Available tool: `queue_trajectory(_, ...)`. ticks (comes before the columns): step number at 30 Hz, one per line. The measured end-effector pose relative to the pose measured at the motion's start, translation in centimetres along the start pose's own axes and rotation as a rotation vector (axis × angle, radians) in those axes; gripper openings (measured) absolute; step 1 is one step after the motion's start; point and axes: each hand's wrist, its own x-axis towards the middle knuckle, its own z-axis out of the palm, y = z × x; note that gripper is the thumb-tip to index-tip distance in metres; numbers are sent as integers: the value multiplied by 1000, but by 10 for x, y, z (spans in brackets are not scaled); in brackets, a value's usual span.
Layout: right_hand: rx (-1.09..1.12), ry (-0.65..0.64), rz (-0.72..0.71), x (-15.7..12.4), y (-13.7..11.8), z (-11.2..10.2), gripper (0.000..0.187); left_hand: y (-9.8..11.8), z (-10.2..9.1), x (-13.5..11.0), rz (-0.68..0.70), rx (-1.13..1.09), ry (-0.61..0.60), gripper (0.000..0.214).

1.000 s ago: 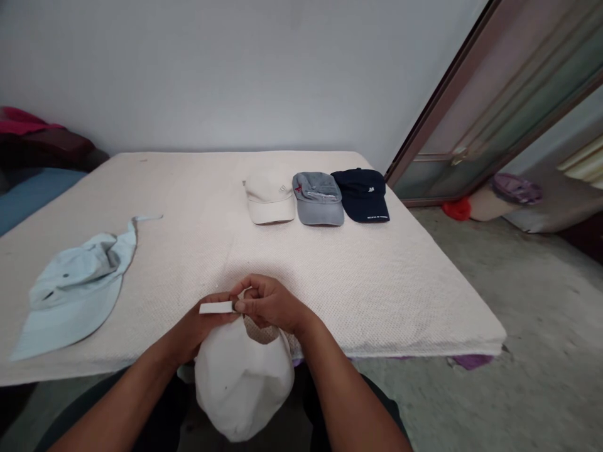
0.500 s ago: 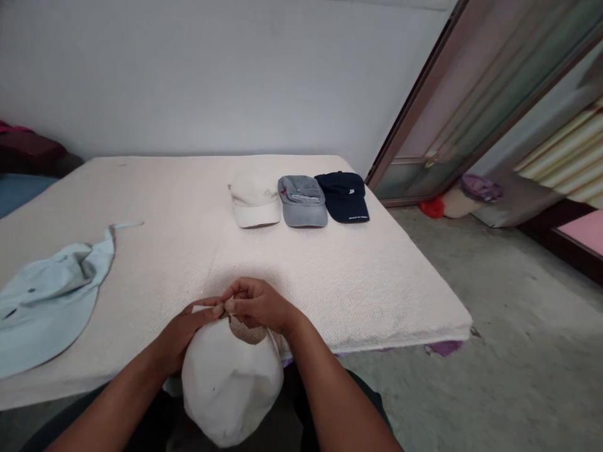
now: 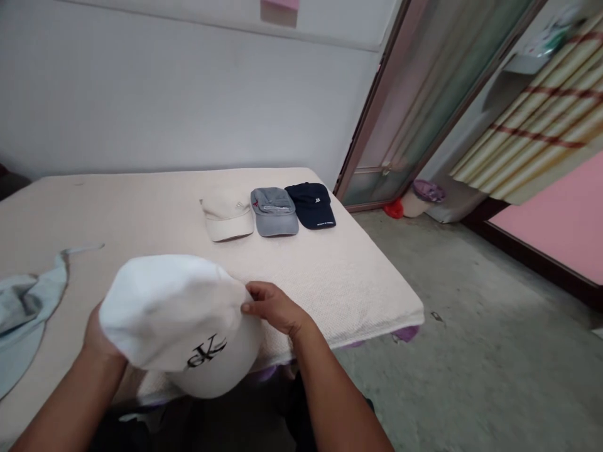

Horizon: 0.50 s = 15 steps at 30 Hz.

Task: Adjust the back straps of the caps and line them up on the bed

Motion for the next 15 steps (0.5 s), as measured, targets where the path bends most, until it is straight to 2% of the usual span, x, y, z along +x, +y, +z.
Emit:
queue_trajectory(5,92,341,-205,-13,-13,-35,25,-36,12,7,-108,117,-249,21)
queue_trajectory(9,51,608,-395,-36,-29,-74,25,-56,15,4,-266,158,-363,19)
queue_trajectory(12,-76,852,-527,-56,-35,-111,28,-62,13,6,-296,206,-372,18)
queue_trajectory(15,-344,1169,-575,-73,-34,-147,35,-68,12,11,-278,217,-291,17)
